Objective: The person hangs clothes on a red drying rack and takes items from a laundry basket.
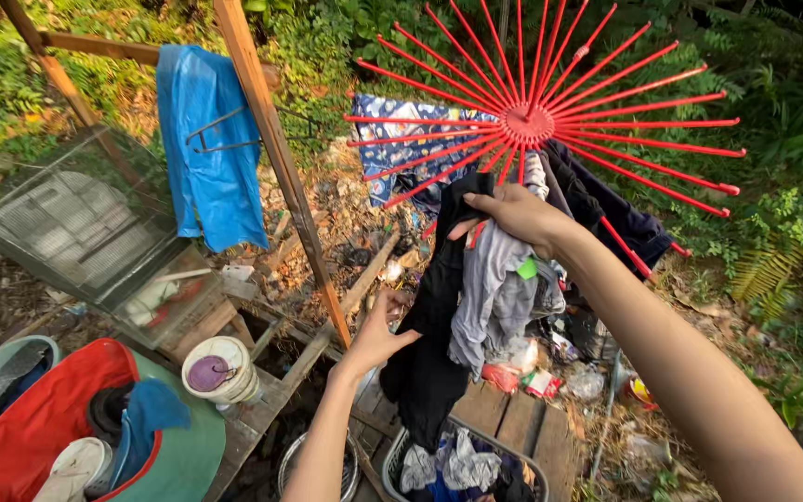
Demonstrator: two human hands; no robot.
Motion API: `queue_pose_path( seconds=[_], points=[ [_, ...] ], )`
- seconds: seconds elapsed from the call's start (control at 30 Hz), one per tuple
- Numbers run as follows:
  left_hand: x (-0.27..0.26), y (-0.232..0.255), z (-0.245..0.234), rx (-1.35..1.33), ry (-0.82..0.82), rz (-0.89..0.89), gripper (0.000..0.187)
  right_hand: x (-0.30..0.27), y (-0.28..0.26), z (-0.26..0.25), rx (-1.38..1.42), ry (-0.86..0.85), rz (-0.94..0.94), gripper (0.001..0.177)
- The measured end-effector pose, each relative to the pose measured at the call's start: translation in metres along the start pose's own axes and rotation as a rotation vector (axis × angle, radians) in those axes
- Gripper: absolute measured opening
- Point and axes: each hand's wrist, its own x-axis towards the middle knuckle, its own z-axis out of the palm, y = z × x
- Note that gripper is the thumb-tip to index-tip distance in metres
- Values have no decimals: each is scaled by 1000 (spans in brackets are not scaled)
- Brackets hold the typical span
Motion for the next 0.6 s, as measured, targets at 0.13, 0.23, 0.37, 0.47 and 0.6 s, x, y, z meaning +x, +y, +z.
queue_pose_path(
  seconds=[0.13,0.23,0.37,0.47,0.6],
  points=[
    [8,1,-12,-202,-70,10,58,17,-7,11,53,-17,52,29],
    [25,-39,-19,-187,-70,-78,33,36,-3,14,-14,-13,56,36],
    [37,-74,-35,-196,17,21,35,58,-6,27,-56,-72,19,37],
    [50,-78,-49,-131,21,261,64,73,-11,36,-177,-121,23,44],
    [65,-92,-66,-175,-166,-91,70,107,-14,43,-348,-138,28,52]
  ],
)
